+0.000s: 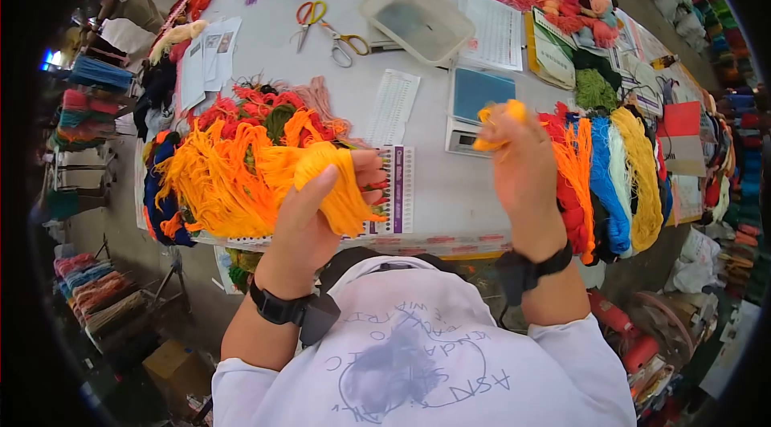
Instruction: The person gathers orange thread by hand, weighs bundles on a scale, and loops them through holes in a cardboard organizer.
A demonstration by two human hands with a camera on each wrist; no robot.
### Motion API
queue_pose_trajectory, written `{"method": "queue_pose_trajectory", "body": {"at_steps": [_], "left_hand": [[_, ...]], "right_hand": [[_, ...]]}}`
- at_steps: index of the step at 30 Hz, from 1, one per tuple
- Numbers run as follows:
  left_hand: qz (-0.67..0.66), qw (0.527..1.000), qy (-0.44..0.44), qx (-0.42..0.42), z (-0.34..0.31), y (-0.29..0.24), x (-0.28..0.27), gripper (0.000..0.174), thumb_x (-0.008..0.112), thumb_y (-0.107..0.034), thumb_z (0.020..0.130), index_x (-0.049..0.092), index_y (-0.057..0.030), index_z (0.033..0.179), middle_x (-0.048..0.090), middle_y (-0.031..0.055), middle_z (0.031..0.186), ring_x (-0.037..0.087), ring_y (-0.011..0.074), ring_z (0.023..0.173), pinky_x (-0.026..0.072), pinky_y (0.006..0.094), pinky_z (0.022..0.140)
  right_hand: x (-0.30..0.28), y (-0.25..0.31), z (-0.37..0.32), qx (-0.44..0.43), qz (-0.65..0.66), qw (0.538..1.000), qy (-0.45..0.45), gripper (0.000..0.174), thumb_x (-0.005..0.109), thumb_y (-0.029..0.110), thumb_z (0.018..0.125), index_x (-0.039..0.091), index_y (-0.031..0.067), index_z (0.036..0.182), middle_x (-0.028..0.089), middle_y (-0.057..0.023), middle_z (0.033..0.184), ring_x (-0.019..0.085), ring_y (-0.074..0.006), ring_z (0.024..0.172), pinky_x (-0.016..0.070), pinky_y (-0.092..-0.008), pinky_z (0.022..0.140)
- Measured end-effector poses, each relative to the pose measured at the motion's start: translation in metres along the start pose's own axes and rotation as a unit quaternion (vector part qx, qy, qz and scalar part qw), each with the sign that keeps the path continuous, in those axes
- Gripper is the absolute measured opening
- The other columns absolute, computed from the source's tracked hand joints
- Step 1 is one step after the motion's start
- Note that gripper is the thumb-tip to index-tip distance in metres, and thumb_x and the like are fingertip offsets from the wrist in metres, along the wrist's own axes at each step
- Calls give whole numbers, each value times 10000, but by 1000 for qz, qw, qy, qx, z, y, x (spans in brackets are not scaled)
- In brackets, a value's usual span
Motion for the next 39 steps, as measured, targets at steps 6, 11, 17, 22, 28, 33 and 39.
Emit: {"method": "queue_pose_trajectory", "body": {"at_steps": [6,11,17,22,28,33,39], "left_hand": [[-90,995,38,-14,-20,-14,11,478,439,-328,941,482,45,1236,548,126,1183,515,202,1101,431,351,933],[-135,989,41,-30,-34,-9,13,473,437,-327,941,487,41,1234,557,120,1150,530,203,1064,434,347,923],[-146,988,45,-7,-44,-14,2,425,491,-254,921,490,39,1229,567,103,1077,564,200,979,451,327,871],[-55,996,72,27,-50,-23,7,465,613,-57,837,467,23,1272,562,67,1009,562,149,943,451,281,843],[-10,999,28,29,-52,-25,7,538,641,-20,819,435,15,1315,550,47,1037,554,126,955,454,275,858],[-7,999,21,27,-49,-22,7,542,642,-22,820,433,10,1319,543,50,1066,553,128,965,462,282,854],[-36,998,52,3,-49,-21,12,560,645,-43,824,415,5,1333,555,65,1070,561,138,964,466,297,859]], "right_hand": [[86,-20,-67,23,-193,953,233,121,576,122,885,587,2,875,581,-9,777,519,-64,688,436,-220,659],[109,-49,-95,174,-148,955,187,169,658,134,834,577,-5,782,536,10,681,488,-53,652,404,-204,592],[99,-57,-100,54,-313,915,249,236,696,131,801,553,5,662,439,37,649,365,-51,590,328,-227,524],[102,-53,-110,72,-244,936,243,224,665,126,832,565,10,668,465,46,626,374,-32,577,311,-224,495],[100,-49,-117,115,-208,946,220,155,635,111,854,605,-1,751,556,35,674,447,-13,595,354,-182,506],[98,-45,-118,121,-196,947,222,101,614,84,857,612,-16,844,584,13,716,491,-15,613,396,-171,529],[98,-39,-118,132,-156,953,226,79,601,57,855,608,-22,866,605,-16,787,564,-45,684,476,-191,608]]}}
Point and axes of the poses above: each hand's wrist, its own z-axis towards the middle knuckle, its own x-axis out of the palm, y = z × x, the point moved 9 cm from there along z, towards the middle knuckle
